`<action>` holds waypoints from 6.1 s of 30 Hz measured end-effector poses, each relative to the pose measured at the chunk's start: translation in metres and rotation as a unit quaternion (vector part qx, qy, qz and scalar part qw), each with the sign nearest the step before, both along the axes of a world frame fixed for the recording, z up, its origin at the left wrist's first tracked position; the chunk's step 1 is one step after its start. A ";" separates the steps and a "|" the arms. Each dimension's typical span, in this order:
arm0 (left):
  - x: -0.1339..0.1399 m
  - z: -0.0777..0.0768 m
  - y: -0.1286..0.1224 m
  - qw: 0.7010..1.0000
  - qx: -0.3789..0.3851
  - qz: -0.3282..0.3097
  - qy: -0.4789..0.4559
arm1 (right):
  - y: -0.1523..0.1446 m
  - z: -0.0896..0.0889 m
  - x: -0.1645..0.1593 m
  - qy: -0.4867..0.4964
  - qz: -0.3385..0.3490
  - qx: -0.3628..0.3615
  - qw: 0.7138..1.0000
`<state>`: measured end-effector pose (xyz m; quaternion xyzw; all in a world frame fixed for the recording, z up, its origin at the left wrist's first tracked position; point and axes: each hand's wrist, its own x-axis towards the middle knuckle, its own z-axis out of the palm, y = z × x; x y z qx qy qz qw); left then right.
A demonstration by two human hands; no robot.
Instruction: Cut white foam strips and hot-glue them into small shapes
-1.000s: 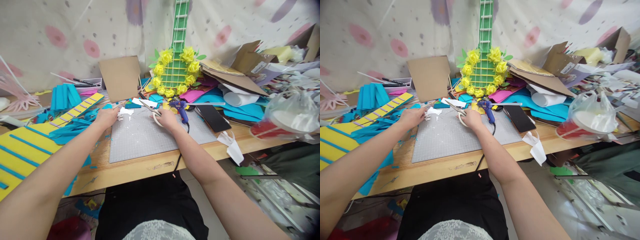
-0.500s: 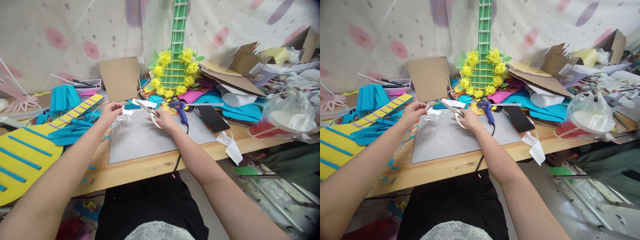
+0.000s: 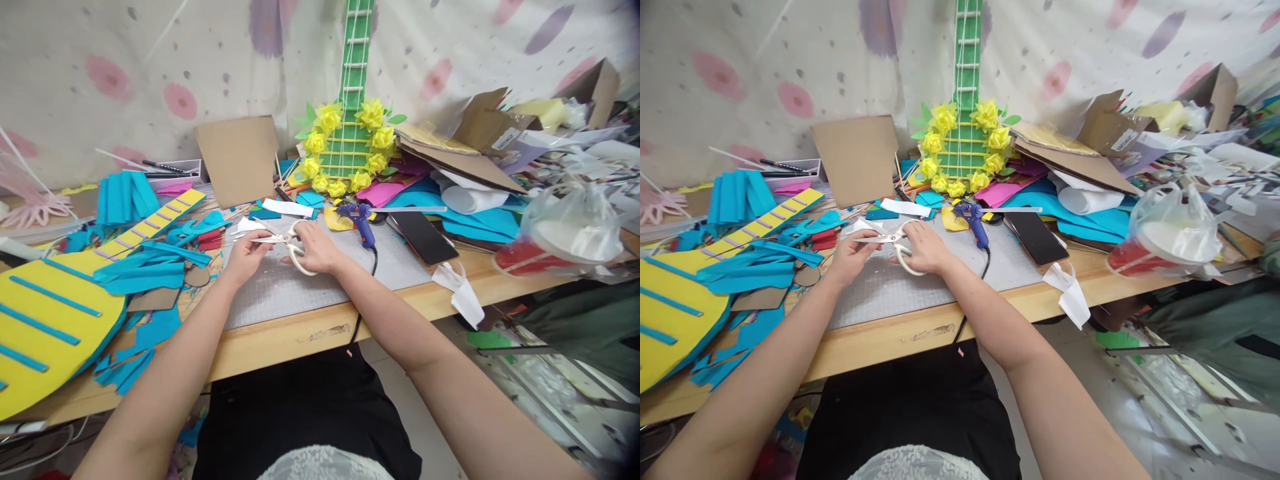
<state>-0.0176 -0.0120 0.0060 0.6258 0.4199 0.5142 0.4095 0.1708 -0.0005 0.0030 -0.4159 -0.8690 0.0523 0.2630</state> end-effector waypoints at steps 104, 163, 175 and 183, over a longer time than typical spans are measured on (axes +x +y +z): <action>-0.086 0.018 0.080 0.763 -0.062 0.101 0.635 | 0.016 -0.004 0.014 0.092 -0.222 -0.191 0.952; -0.010 -0.027 0.013 0.960 0.168 0.048 0.220 | 0.002 -0.004 -0.004 -0.021 -0.013 0.024 0.999; -0.009 -0.023 0.009 0.959 0.163 0.051 0.225 | -0.003 0.002 -0.005 -0.025 -0.034 -0.044 0.998; -0.009 -0.023 0.009 0.955 0.183 0.063 0.226 | -0.007 0.008 -0.007 -0.031 -0.058 -0.077 0.995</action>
